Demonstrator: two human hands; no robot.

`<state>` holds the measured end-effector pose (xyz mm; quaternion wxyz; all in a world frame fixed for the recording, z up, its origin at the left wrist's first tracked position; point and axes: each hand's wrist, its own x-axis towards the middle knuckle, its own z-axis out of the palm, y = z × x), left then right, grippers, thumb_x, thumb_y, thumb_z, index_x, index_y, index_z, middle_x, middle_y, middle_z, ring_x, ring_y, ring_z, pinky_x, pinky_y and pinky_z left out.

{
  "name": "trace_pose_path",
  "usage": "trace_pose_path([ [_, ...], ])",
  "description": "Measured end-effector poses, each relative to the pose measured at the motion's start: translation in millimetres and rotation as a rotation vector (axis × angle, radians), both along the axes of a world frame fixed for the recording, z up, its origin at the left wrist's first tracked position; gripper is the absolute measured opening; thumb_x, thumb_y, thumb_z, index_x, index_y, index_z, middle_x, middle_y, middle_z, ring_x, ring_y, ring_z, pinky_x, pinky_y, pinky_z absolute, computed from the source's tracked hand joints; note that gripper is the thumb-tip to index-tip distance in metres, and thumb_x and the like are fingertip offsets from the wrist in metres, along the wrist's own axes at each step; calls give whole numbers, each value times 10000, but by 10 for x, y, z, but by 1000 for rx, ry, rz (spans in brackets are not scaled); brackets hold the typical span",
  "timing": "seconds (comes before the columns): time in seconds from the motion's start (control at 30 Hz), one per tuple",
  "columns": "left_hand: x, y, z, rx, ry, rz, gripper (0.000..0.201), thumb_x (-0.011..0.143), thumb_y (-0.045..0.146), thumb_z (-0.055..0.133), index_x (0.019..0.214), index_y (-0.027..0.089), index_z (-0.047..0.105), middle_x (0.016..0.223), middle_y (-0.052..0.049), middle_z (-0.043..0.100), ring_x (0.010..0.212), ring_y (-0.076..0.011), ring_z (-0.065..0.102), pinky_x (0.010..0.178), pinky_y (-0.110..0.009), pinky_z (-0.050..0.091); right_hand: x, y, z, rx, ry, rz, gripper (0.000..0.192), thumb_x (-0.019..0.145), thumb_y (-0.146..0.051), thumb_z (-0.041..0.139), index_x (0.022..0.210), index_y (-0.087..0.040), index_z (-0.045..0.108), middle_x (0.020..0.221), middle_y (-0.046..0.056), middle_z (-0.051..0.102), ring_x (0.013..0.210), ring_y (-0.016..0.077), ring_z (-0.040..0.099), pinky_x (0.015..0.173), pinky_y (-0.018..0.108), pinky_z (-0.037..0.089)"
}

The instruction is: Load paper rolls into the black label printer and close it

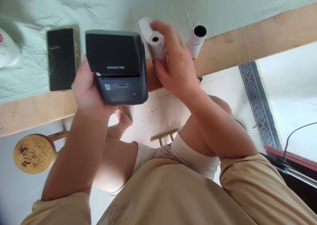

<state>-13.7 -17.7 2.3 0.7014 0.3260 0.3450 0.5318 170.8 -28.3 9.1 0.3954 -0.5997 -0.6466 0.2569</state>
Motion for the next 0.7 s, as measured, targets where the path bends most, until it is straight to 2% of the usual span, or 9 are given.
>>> trace_pose_path([
  [0.03, -1, -6, 6, 13, -8, 6, 301, 944, 383, 478, 903, 224, 731, 947, -10, 752, 968, -193, 696, 839, -324, 611, 2, -11, -4, -41, 180, -16, 556, 788, -133, 469, 1298, -352, 426, 1202, -5, 596, 921, 130, 609, 768, 272, 535],
  [0.1, -3, -9, 1, 50, -38, 13, 308, 956, 360, 475, 906, 202, 735, 940, -5, 752, 941, -177, 698, 866, -325, 605, 0, -23, -10, -188, 525, -46, 465, 776, -183, 489, 1211, -339, 443, 971, -15, 599, 682, 109, 554, 550, 247, 453],
  [0.17, -8, -2, -24, 73, -83, 9, 343, 974, 357, 453, 932, 178, 742, 956, -9, 751, 964, -164, 695, 916, -316, 589, -3, -24, -10, -311, 717, -56, 318, 759, -275, 554, 1068, -305, 485, 846, -12, 551, 646, 112, 534, 491, 241, 407],
  [0.23, -12, 12, -59, 84, -109, 13, 379, 985, 371, 433, 945, 169, 751, 962, -14, 753, 957, -150, 692, 926, -291, 581, 4, -23, -5, -330, 766, -55, 259, 736, -352, 629, 935, -274, 484, 849, -1, 537, 725, 121, 558, 536, 244, 444],
  [0.3, -15, 27, -92, 90, -108, 18, 378, 979, 387, 445, 945, 179, 758, 964, -15, 754, 949, -151, 691, 913, -283, 583, 22, -25, 2, -309, 775, -22, 318, 714, -404, 690, 879, -259, 459, 861, -3, 535, 781, 118, 562, 597, 244, 482],
  [0.4, -16, 42, -124, 91, -80, 28, 350, 959, 407, 477, 940, 199, 758, 1003, -17, 749, 986, -184, 688, 910, -321, 590, 50, -32, 8, -341, 800, 58, 408, 689, -421, 739, 964, -280, 473, 875, -25, 549, 776, 102, 571, 642, 248, 524],
  [0.47, -15, 47, -133, 95, -59, 41, 343, 951, 418, 486, 934, 207, 755, 1020, -22, 746, 1013, -206, 685, 896, -345, 594, 57, -33, 11, -400, 872, 44, 446, 678, -372, 745, 1036, -292, 490, 906, -38, 574, 765, 87, 591, 664, 244, 559],
  [0.6, -12, 48, -123, 103, -76, -9, 311, 930, 427, 525, 958, 210, 747, 1044, -33, 745, 1046, -230, 678, 897, -370, 596, 45, -28, 19, -485, 967, -43, 307, 697, -351, 679, 952, -236, 552, 866, -23, 609, 756, 81, 625, 645, 213, 595],
  [0.7, -11, 49, -101, 104, -99, -15, 308, 932, 414, 531, 951, 196, 748, 1042, -29, 744, 1061, -219, 676, 951, -356, 582, 31, -29, 35, -486, 954, -41, 287, 697, -302, 654, 970, -259, 577, 846, -32, 622, 744, 76, 626, 602, 188, 567],
])
